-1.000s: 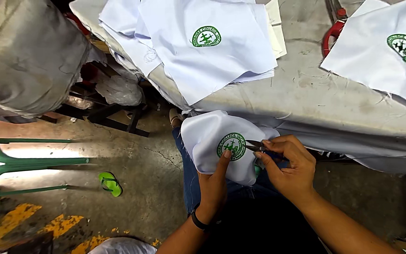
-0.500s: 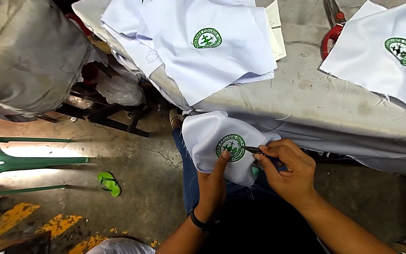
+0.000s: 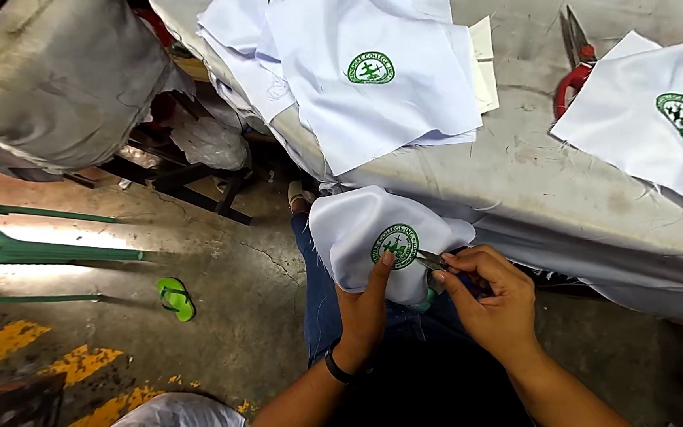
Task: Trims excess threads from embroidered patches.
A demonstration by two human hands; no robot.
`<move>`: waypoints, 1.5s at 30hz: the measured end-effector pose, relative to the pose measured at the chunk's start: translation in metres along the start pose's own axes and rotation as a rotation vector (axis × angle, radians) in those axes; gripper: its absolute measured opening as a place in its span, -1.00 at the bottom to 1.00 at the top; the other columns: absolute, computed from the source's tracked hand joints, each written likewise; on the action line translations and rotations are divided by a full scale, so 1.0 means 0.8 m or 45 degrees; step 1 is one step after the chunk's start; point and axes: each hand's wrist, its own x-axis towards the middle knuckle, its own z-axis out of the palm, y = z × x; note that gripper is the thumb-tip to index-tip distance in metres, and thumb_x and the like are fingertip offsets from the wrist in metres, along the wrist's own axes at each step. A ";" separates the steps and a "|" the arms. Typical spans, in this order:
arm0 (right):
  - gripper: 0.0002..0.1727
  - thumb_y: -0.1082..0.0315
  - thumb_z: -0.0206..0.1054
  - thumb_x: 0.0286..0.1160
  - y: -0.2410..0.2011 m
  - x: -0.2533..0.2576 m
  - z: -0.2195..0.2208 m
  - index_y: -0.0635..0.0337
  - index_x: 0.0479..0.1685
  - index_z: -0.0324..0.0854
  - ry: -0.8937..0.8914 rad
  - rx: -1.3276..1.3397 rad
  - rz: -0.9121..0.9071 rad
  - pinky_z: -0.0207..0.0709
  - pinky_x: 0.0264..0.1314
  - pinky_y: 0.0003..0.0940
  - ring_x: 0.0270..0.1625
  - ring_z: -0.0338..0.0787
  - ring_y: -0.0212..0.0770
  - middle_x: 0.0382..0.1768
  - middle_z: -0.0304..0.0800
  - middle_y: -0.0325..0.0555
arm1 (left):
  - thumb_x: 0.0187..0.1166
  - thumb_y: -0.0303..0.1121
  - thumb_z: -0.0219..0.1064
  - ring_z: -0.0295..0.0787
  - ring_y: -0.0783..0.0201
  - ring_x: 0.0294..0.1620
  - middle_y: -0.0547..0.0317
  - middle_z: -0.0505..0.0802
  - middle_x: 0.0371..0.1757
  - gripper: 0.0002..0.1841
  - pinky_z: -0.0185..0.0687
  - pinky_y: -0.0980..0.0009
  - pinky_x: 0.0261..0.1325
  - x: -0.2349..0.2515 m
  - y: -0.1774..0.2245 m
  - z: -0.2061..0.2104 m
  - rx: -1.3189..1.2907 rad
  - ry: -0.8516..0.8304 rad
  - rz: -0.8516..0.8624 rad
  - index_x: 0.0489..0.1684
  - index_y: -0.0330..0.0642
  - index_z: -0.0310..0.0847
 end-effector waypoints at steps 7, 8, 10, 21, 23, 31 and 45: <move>-0.81 0.36 0.51 0.40 0.001 0.002 0.008 0.37 -0.27 0.78 0.042 -0.025 -0.058 0.48 -0.28 -0.82 -0.24 0.66 -0.60 -0.24 0.77 -0.11 | 0.53 -0.62 0.37 0.89 0.29 0.00 0.10 0.90 -0.07 -0.68 0.82 0.26 0.22 -0.002 0.000 0.003 -0.014 0.002 -0.007 0.21 -0.37 0.52; -0.81 0.36 0.51 0.41 0.003 0.002 0.009 0.38 -0.26 0.78 0.046 -0.028 -0.074 0.48 -0.28 -0.81 -0.23 0.66 -0.59 -0.23 0.77 -0.10 | 0.53 -0.62 0.37 0.89 0.29 0.01 0.09 0.89 -0.06 -0.68 0.81 0.26 0.22 -0.002 0.000 0.004 -0.017 0.005 -0.018 0.22 -0.38 0.51; -0.81 0.37 0.52 0.39 0.004 0.003 0.009 0.38 -0.26 0.78 0.057 -0.025 -0.091 0.52 -0.25 -0.81 -0.21 0.69 -0.58 -0.22 0.78 -0.09 | 0.54 -0.60 0.37 0.88 0.28 0.01 0.07 0.89 -0.06 -0.68 0.81 0.26 0.22 -0.002 0.001 0.004 -0.026 0.009 -0.040 0.22 -0.39 0.50; -0.83 0.41 0.51 0.39 0.006 0.006 0.008 0.40 -0.29 0.78 0.086 -0.079 -0.223 0.52 -0.20 -0.82 -0.20 0.70 -0.57 -0.27 0.76 -0.07 | 0.55 -0.61 0.37 0.89 0.26 0.00 0.03 0.89 -0.06 -0.69 0.82 0.26 0.22 -0.004 0.005 0.005 -0.074 -0.001 -0.115 0.22 -0.41 0.51; -0.83 0.41 0.51 0.40 0.006 0.006 0.008 0.40 -0.28 0.78 0.077 -0.074 -0.240 0.54 -0.15 -0.81 -0.17 0.71 -0.56 -0.27 0.76 -0.07 | 0.55 -0.61 0.36 0.89 0.26 0.00 0.03 0.89 -0.07 -0.70 0.82 0.25 0.22 -0.004 0.005 0.004 -0.072 -0.002 -0.123 0.21 -0.41 0.52; -0.85 0.42 0.52 0.38 0.004 0.008 0.006 0.39 -0.31 0.78 0.049 0.010 -0.191 0.53 -0.16 -0.82 -0.18 0.71 -0.59 -0.27 0.77 -0.12 | 0.55 -0.61 0.36 0.89 0.28 -0.01 0.06 0.89 -0.08 -0.71 0.82 0.27 0.22 -0.004 0.008 0.003 -0.074 -0.037 -0.126 0.19 -0.39 0.53; -0.83 0.40 0.51 0.34 0.004 0.008 0.001 0.38 -0.27 0.75 -0.006 0.015 -0.119 0.52 -0.18 -0.83 -0.19 0.68 -0.63 -0.24 0.77 -0.18 | 0.54 -0.62 0.37 0.90 0.28 -0.02 0.06 0.90 -0.09 -0.69 0.83 0.28 0.20 -0.002 0.008 0.002 -0.058 0.001 -0.135 0.20 -0.39 0.52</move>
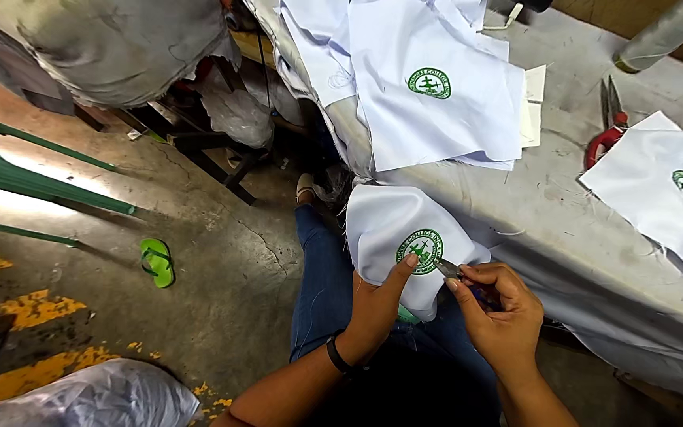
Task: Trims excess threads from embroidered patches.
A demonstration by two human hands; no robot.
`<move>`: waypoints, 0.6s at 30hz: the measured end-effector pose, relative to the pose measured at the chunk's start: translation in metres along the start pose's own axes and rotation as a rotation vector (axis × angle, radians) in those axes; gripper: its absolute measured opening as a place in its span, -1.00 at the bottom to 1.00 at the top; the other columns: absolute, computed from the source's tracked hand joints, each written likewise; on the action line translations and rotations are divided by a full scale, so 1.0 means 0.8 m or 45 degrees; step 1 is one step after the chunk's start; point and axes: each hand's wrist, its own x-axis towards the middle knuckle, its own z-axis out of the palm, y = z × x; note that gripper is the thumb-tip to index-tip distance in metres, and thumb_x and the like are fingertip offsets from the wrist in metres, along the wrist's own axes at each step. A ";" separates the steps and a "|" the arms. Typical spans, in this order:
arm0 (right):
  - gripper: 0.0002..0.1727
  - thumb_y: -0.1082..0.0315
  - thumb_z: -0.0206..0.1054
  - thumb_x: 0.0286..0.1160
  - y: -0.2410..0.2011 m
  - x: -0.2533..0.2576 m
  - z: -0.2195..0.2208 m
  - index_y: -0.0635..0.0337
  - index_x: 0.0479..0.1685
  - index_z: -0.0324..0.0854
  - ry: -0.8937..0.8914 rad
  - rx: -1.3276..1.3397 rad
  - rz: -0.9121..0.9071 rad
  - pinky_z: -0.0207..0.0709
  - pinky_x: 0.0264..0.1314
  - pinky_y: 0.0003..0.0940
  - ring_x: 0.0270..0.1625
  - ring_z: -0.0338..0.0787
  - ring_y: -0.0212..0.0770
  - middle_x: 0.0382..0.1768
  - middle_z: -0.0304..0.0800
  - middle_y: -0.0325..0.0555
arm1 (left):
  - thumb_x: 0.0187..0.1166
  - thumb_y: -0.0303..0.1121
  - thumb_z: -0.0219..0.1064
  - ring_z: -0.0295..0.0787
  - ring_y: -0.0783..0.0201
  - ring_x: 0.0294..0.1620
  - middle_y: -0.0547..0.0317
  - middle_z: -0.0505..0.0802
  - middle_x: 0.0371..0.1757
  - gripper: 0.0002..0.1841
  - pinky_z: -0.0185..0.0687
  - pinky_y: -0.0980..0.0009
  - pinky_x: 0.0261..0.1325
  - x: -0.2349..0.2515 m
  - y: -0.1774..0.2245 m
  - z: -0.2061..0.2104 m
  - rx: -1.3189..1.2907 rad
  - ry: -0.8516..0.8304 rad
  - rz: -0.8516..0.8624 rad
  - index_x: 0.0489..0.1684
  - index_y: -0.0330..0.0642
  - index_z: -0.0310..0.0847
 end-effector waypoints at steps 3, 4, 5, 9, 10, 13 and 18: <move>-0.80 0.38 0.52 0.34 0.000 0.000 -0.004 0.38 -0.24 0.75 0.001 0.000 0.030 0.53 -0.18 -0.83 -0.18 0.68 -0.64 -0.22 0.77 -0.19 | 0.51 -0.64 0.37 0.90 0.30 -0.04 0.09 0.90 -0.11 -0.71 0.83 0.29 0.19 0.001 0.000 0.000 0.009 -0.008 0.043 0.16 -0.38 0.54; -0.80 0.38 0.52 0.34 0.000 0.001 -0.006 0.38 -0.23 0.75 -0.004 -0.001 0.035 0.53 -0.19 -0.83 -0.18 0.68 -0.64 -0.22 0.77 -0.19 | 0.51 -0.65 0.38 0.89 0.31 -0.03 0.10 0.90 -0.11 -0.71 0.82 0.30 0.21 0.001 -0.002 -0.001 0.019 -0.023 0.061 0.16 -0.38 0.54; -0.79 0.37 0.52 0.34 0.000 0.002 -0.007 0.38 -0.22 0.75 -0.015 -0.009 0.039 0.52 -0.20 -0.83 -0.19 0.68 -0.64 -0.22 0.77 -0.19 | 0.50 -0.65 0.38 0.89 0.32 -0.02 0.11 0.90 -0.11 -0.70 0.82 0.31 0.21 0.000 -0.003 -0.001 0.035 -0.037 0.082 0.16 -0.38 0.55; -0.75 0.32 0.51 0.33 0.000 0.007 -0.015 0.37 -0.18 0.76 -0.093 -0.055 0.065 0.50 -0.26 -0.83 -0.23 0.66 -0.63 -0.21 0.77 -0.17 | 0.47 -0.65 0.41 0.89 0.36 -0.05 0.18 0.91 -0.13 -0.71 0.83 0.34 0.19 0.000 -0.004 -0.003 0.107 -0.060 0.148 0.12 -0.35 0.58; -0.75 0.32 0.52 0.35 0.000 0.008 -0.017 0.37 -0.18 0.76 -0.106 -0.065 0.061 0.51 -0.25 -0.83 -0.22 0.66 -0.63 -0.20 0.77 -0.16 | 0.46 -0.65 0.42 0.89 0.37 -0.06 0.20 0.92 -0.13 -0.71 0.83 0.35 0.18 0.001 -0.003 -0.003 0.122 -0.065 0.157 0.11 -0.33 0.59; -0.76 0.32 0.50 0.40 0.001 0.012 -0.021 0.37 -0.17 0.77 -0.134 -0.085 -0.010 0.53 -0.17 -0.83 -0.15 0.69 -0.61 -0.19 0.77 -0.12 | 0.46 -0.64 0.42 0.89 0.41 -0.05 0.24 0.91 -0.14 -0.72 0.82 0.38 0.19 0.002 0.001 -0.006 0.167 -0.099 0.160 0.10 -0.31 0.59; -0.77 0.30 0.49 0.47 0.007 0.018 -0.026 0.34 -0.17 0.79 -0.193 -0.075 -0.107 0.47 -0.17 -0.82 -0.13 0.67 -0.58 -0.17 0.78 -0.08 | 0.48 -0.63 0.39 0.89 0.40 -0.06 0.23 0.91 -0.15 -0.74 0.82 0.38 0.18 0.005 0.007 -0.011 0.177 -0.164 0.092 0.09 -0.31 0.59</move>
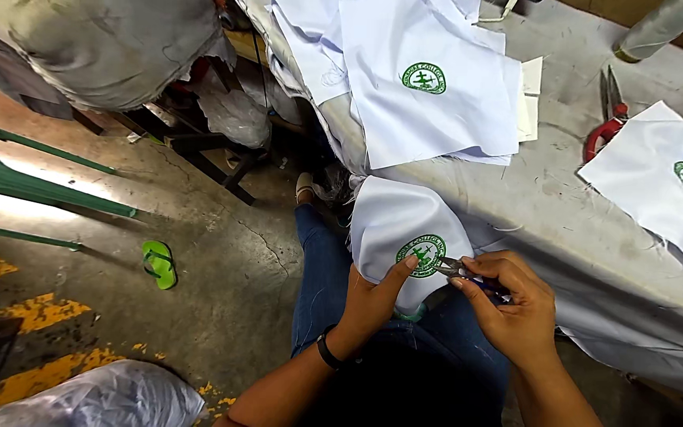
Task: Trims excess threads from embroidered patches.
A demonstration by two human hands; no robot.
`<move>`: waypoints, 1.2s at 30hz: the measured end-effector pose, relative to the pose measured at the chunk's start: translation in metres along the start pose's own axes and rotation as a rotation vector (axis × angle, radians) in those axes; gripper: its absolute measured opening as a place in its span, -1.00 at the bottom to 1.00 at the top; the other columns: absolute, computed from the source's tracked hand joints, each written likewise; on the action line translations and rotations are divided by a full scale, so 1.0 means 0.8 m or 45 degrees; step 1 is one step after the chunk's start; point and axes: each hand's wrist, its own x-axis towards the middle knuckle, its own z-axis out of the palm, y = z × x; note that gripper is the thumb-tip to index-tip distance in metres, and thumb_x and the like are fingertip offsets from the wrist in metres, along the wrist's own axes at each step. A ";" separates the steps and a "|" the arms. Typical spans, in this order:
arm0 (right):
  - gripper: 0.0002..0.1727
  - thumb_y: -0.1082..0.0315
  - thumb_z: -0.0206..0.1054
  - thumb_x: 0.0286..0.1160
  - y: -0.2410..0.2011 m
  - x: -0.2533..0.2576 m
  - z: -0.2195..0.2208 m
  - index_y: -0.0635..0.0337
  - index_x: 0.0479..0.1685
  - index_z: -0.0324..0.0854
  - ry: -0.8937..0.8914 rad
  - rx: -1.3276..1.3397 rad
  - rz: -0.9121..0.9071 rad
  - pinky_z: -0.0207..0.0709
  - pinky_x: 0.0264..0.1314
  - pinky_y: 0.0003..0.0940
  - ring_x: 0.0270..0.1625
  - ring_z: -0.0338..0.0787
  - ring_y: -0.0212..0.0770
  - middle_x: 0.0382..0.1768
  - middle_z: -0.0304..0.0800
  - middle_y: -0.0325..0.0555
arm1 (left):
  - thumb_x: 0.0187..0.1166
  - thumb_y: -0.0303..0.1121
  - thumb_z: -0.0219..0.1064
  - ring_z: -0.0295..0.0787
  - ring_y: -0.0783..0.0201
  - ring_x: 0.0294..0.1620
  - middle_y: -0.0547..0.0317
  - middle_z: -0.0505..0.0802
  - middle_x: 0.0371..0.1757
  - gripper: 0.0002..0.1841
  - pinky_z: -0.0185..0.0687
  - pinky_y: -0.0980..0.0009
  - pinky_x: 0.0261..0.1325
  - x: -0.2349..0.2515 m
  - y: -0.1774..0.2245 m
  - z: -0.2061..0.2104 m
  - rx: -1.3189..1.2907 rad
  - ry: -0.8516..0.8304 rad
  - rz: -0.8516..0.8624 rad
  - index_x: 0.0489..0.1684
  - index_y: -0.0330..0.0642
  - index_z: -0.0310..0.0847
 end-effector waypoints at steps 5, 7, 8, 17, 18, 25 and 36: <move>-0.80 0.30 0.47 0.52 -0.002 0.001 -0.005 0.31 -0.20 0.80 -0.034 -0.021 -0.044 0.46 -0.21 -0.80 -0.16 0.67 -0.56 -0.20 0.77 -0.08 | 0.54 -0.61 0.36 0.89 0.35 -0.03 0.16 0.91 -0.10 -0.73 0.82 0.32 0.20 0.001 0.003 -0.003 -0.059 -0.031 -0.090 0.16 -0.33 0.55; -0.81 0.30 0.46 0.53 -0.002 0.002 -0.005 0.30 -0.22 0.81 -0.030 -0.046 -0.067 0.46 -0.21 -0.80 -0.16 0.68 -0.55 -0.23 0.77 -0.08 | 0.54 -0.61 0.35 0.89 0.32 -0.03 0.12 0.90 -0.09 -0.72 0.82 0.31 0.21 0.002 0.004 -0.003 -0.088 -0.035 -0.124 0.18 -0.35 0.53; -0.81 0.30 0.46 0.53 -0.002 0.002 -0.005 0.29 -0.23 0.82 -0.026 -0.055 -0.074 0.46 -0.21 -0.79 -0.16 0.68 -0.54 -0.23 0.77 -0.08 | 0.55 -0.62 0.35 0.89 0.31 -0.03 0.11 0.90 -0.09 -0.72 0.82 0.30 0.21 0.002 0.004 -0.003 -0.100 -0.036 -0.134 0.18 -0.36 0.54; -0.80 0.31 0.46 0.53 -0.002 0.001 -0.004 0.29 -0.29 0.81 -0.024 -0.052 -0.068 0.50 -0.17 -0.77 -0.14 0.70 -0.53 -0.25 0.79 -0.09 | 0.57 -0.62 0.31 0.90 0.24 -0.01 0.03 0.89 -0.06 -0.71 0.82 0.26 0.22 0.001 0.003 -0.004 -0.189 -0.029 -0.223 0.22 -0.38 0.50; -0.81 0.31 0.46 0.53 -0.002 0.001 -0.004 0.29 -0.29 0.81 -0.030 -0.042 -0.063 0.51 -0.16 -0.77 -0.14 0.70 -0.53 -0.24 0.79 -0.09 | 0.57 -0.62 0.32 0.90 0.24 -0.01 0.03 0.89 -0.06 -0.71 0.82 0.26 0.22 0.001 0.003 -0.004 -0.194 -0.030 -0.227 0.23 -0.38 0.50; -0.81 0.32 0.48 0.50 -0.001 0.000 -0.003 0.30 -0.33 0.80 -0.021 -0.035 -0.065 0.51 -0.16 -0.77 -0.15 0.71 -0.53 -0.27 0.80 -0.09 | 0.57 -0.63 0.32 0.90 0.24 -0.02 0.03 0.89 -0.07 -0.70 0.83 0.25 0.21 0.000 0.001 -0.004 -0.187 -0.013 -0.237 0.22 -0.38 0.49; -0.81 0.33 0.48 0.50 0.003 0.000 0.000 0.33 -0.26 0.77 -0.039 0.022 -0.049 0.55 -0.11 -0.78 -0.13 0.72 -0.54 -0.23 0.78 -0.09 | 0.57 -0.62 0.32 0.90 0.27 -0.03 0.07 0.90 -0.09 -0.71 0.83 0.28 0.19 0.002 0.004 -0.001 -0.143 0.003 -0.206 0.21 -0.35 0.52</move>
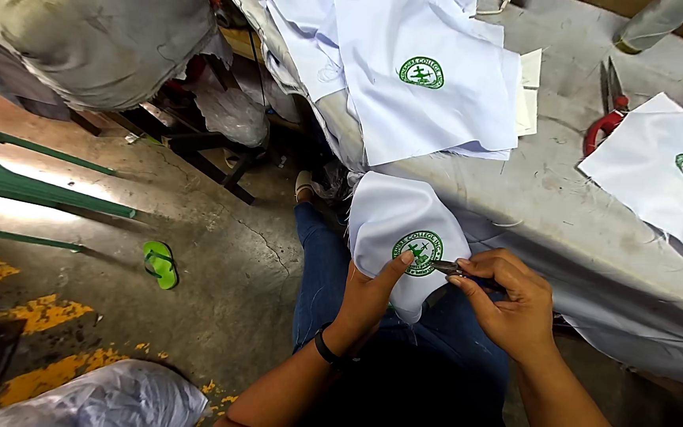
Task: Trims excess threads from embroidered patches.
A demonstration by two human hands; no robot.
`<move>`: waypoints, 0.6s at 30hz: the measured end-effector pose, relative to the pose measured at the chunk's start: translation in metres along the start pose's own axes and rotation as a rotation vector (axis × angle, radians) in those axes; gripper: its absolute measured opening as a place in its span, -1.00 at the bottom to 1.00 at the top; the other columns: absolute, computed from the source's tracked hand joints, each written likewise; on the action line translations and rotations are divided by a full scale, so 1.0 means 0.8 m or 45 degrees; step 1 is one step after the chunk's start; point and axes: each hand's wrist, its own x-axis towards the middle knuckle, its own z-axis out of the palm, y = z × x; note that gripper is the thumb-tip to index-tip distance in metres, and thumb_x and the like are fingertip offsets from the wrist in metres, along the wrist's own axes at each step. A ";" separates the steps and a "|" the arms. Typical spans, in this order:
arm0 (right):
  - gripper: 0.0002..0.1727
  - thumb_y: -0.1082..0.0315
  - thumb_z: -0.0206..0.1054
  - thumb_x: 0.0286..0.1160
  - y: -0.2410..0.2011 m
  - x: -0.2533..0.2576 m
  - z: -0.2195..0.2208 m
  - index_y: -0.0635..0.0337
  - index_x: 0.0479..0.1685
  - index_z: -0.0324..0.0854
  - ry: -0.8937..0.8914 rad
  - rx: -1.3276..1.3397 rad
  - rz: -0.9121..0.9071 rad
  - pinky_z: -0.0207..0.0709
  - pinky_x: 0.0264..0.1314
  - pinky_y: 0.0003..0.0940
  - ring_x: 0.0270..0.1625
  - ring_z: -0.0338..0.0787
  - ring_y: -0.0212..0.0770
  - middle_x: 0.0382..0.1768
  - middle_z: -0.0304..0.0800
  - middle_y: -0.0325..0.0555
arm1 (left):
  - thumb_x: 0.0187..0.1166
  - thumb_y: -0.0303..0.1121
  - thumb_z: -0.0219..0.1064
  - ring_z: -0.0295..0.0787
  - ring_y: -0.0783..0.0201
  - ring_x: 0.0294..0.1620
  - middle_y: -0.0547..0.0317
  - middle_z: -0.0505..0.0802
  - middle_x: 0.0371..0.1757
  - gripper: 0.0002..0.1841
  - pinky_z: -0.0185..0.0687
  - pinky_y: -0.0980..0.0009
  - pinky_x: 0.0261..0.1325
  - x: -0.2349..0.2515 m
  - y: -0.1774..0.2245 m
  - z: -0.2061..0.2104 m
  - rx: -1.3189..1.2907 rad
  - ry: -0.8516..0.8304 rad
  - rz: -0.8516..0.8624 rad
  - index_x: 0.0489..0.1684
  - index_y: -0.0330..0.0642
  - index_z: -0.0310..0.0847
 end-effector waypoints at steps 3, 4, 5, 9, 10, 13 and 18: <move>-0.81 0.34 0.46 0.52 0.000 -0.001 0.001 0.33 -0.30 0.77 0.008 -0.037 -0.016 0.55 -0.12 -0.76 -0.15 0.72 -0.52 -0.26 0.78 -0.08 | 0.56 -0.63 0.32 0.90 0.28 -0.03 0.07 0.90 -0.08 -0.70 0.83 0.29 0.19 0.000 -0.002 0.000 0.005 0.011 0.002 0.22 -0.35 0.51; -0.80 0.32 0.45 0.53 0.000 -0.002 0.000 0.31 -0.31 0.78 -0.008 -0.052 -0.022 0.55 -0.13 -0.74 -0.15 0.73 -0.50 -0.26 0.79 -0.07 | 0.56 -0.63 0.32 0.90 0.28 -0.04 0.07 0.90 -0.09 -0.70 0.83 0.29 0.18 0.000 -0.002 0.001 0.005 0.019 0.007 0.22 -0.35 0.52; -0.79 0.29 0.45 0.54 -0.001 -0.002 -0.001 0.28 -0.32 0.80 -0.038 -0.066 -0.028 0.55 -0.14 -0.71 -0.15 0.74 -0.47 -0.26 0.81 -0.07 | 0.57 -0.63 0.31 0.90 0.28 -0.04 0.07 0.90 -0.09 -0.71 0.83 0.29 0.18 0.001 -0.002 0.001 0.010 0.025 0.011 0.22 -0.35 0.52; -0.79 0.29 0.47 0.51 -0.007 -0.004 -0.004 0.30 -0.22 0.77 -0.030 -0.009 -0.012 0.55 -0.15 -0.78 -0.12 0.72 -0.53 -0.20 0.79 -0.09 | 0.56 -0.62 0.33 0.90 0.29 -0.05 0.10 0.90 -0.10 -0.73 0.83 0.30 0.18 0.001 -0.001 0.002 0.052 0.044 0.042 0.19 -0.35 0.54; -0.79 0.30 0.47 0.50 -0.007 -0.004 -0.005 0.33 -0.21 0.77 0.005 -0.001 -0.004 0.54 -0.14 -0.79 -0.12 0.71 -0.55 -0.19 0.79 -0.08 | 0.56 -0.62 0.33 0.90 0.29 -0.05 0.09 0.90 -0.10 -0.73 0.83 0.30 0.18 0.001 0.000 0.002 0.054 0.045 0.048 0.19 -0.35 0.55; -0.79 0.32 0.48 0.49 -0.005 -0.002 -0.004 0.36 -0.22 0.78 0.044 -0.031 0.024 0.49 -0.19 -0.81 -0.16 0.69 -0.57 -0.20 0.79 -0.07 | 0.54 -0.62 0.34 0.90 0.29 -0.04 0.09 0.90 -0.09 -0.71 0.83 0.30 0.18 0.000 -0.001 0.003 0.059 0.047 0.055 0.20 -0.35 0.54; -0.78 0.28 0.45 0.55 -0.005 -0.003 -0.001 0.28 -0.29 0.83 -0.004 -0.106 -0.006 0.53 -0.21 -0.73 -0.19 0.73 -0.50 -0.26 0.82 -0.06 | 0.53 -0.62 0.36 0.90 0.28 -0.05 0.08 0.90 -0.10 -0.70 0.83 0.30 0.18 0.000 -0.001 0.004 0.061 0.045 0.059 0.20 -0.36 0.54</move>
